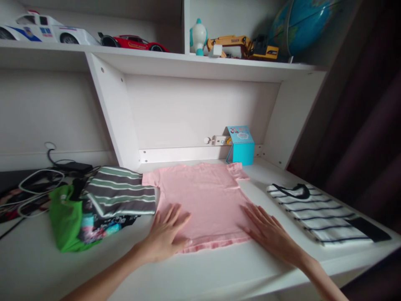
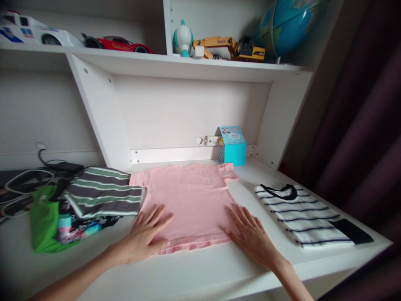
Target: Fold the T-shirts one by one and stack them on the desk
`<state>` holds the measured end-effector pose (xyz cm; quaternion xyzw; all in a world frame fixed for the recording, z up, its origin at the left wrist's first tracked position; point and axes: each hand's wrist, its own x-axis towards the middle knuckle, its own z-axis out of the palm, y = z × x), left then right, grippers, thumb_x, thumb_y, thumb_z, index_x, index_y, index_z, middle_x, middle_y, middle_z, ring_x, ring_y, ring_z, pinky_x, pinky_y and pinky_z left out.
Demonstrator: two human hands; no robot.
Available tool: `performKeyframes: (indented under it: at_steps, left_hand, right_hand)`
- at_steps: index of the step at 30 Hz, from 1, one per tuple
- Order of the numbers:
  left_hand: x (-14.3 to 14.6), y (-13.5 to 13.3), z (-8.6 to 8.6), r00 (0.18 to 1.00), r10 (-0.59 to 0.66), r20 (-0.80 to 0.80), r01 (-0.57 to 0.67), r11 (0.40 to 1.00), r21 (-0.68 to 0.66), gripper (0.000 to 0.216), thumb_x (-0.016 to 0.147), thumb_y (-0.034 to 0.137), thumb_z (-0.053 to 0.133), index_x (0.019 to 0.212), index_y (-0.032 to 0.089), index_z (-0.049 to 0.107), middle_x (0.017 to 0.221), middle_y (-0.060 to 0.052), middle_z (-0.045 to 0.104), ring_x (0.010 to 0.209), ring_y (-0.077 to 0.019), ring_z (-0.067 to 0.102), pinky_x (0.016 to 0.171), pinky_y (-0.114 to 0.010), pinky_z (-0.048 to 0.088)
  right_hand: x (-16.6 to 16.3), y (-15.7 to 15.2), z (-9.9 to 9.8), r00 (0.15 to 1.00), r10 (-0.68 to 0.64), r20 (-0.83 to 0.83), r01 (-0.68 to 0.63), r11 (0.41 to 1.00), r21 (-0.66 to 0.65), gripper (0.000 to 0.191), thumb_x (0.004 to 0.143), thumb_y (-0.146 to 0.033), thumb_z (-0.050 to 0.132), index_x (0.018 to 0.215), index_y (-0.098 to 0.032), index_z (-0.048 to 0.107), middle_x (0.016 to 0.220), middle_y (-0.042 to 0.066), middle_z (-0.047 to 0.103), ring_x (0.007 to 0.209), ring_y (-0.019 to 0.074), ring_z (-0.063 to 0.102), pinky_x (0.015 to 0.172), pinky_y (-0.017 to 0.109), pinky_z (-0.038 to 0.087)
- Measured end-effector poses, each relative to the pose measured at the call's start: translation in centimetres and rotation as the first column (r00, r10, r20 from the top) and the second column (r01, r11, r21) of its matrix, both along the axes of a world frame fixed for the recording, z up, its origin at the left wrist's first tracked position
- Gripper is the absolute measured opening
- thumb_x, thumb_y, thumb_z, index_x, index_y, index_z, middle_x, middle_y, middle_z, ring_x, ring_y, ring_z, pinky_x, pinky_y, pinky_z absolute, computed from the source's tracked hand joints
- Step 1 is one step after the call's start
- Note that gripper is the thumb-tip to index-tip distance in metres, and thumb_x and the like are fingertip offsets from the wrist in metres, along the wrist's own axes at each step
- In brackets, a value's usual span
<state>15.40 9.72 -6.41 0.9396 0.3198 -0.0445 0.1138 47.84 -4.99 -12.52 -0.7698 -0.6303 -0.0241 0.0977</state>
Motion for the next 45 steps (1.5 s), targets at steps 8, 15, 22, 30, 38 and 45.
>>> performKeyframes:
  at_steps: [8, 15, 22, 30, 38, 45]
  left_hand:
    - [-0.2, -0.5, 0.2, 1.000, 0.004, 0.027, -0.005, 1.000, 0.022, 0.065, 0.082, 0.060, 0.037, 0.139, 0.038, 0.015, 0.148, -0.005, 0.000, 0.133, -0.0323, -0.005, 0.100, -0.061, 0.002]
    - [-0.1, -3.2, 2.4, 0.957, -0.284, 0.064, 0.291, 0.942, -0.170, 0.062, 0.081, 0.057, 0.043, 0.136, 0.044, 0.017, 0.147, 0.001, 0.002, 0.133, -0.0309, -0.002, 0.101, -0.062, 0.001]
    - [-0.4, -1.8, 6.2, 0.911, -0.407, 0.070, 0.406, 0.849, -0.337, 0.048, 0.081, 0.045, 0.050, 0.127, 0.035, 0.045, 0.137, 0.001, 0.039, 0.124, -0.0244, 0.038, 0.102, -0.038, 0.032]
    - [0.7, 17.4, 6.3, 0.848, 0.522, 0.094, -0.530, 0.841, 0.108, 0.036, 0.077, 0.035, 0.053, 0.107, 0.015, 0.061, 0.116, -0.011, 0.059, 0.108, -0.0258, 0.053, 0.085, -0.029, 0.042]
    - [-2.9, 25.7, 2.3, 0.683, 0.715, 0.147, -0.730, 0.674, 0.115, 0.036, 0.072, 0.033, 0.058, 0.097, 0.007, 0.063, 0.104, -0.021, 0.063, 0.099, -0.0314, 0.058, 0.073, -0.030, 0.046]
    - [-3.0, 27.9, 1.6, 0.579, 0.766, 0.281, -0.792, 0.610, -0.031, 0.034, 0.066, 0.030, 0.065, 0.091, 0.007, 0.062, 0.090, -0.017, 0.067, 0.080, -0.0276, 0.063, 0.055, -0.025, 0.045]
  right_hand:
    - [0.4, -0.4, 0.1, 0.999, -0.014, -0.050, 0.014, 1.000, 0.007, 0.056, 0.086, -0.054, 0.031, 0.138, -0.040, 0.013, 0.144, -0.006, 0.017, 0.132, 0.0258, 0.014, 0.102, 0.051, 0.025]
    - [-3.5, 1.0, 3.6, 0.987, 0.049, -0.153, -0.058, 0.997, -0.059, 0.067, 0.081, -0.063, 0.035, 0.139, -0.034, 0.018, 0.146, 0.000, 0.007, 0.132, 0.0291, -0.002, 0.102, 0.059, 0.011]
    - [-14.4, 3.7, 7.8, 0.889, 0.294, -0.350, -0.409, 0.854, -0.322, 0.073, 0.079, -0.053, 0.048, 0.140, -0.024, 0.020, 0.144, 0.010, 0.009, 0.131, 0.0323, 0.002, 0.104, 0.057, 0.013]
    - [-24.8, 5.7, 9.8, 0.741, 0.632, -0.226, -0.654, 0.756, -0.030, 0.048, 0.075, -0.042, 0.063, 0.114, -0.016, 0.055, 0.108, 0.012, 0.058, 0.105, 0.0254, 0.052, 0.087, 0.038, 0.046]
    - [-28.2, 8.2, 5.9, 0.850, 0.525, -0.037, -0.523, 0.851, 0.043, 0.016, 0.073, -0.013, 0.059, 0.089, -0.015, 0.059, 0.086, 0.008, 0.060, 0.085, 0.0243, 0.058, 0.064, 0.036, 0.053]
    - [-26.6, 8.4, 7.1, 0.889, 0.362, -0.281, -0.317, 0.928, 0.195, 0.024, 0.064, -0.002, 0.049, 0.078, -0.020, 0.055, 0.078, 0.001, 0.061, 0.070, 0.0193, 0.061, 0.056, 0.028, 0.047]
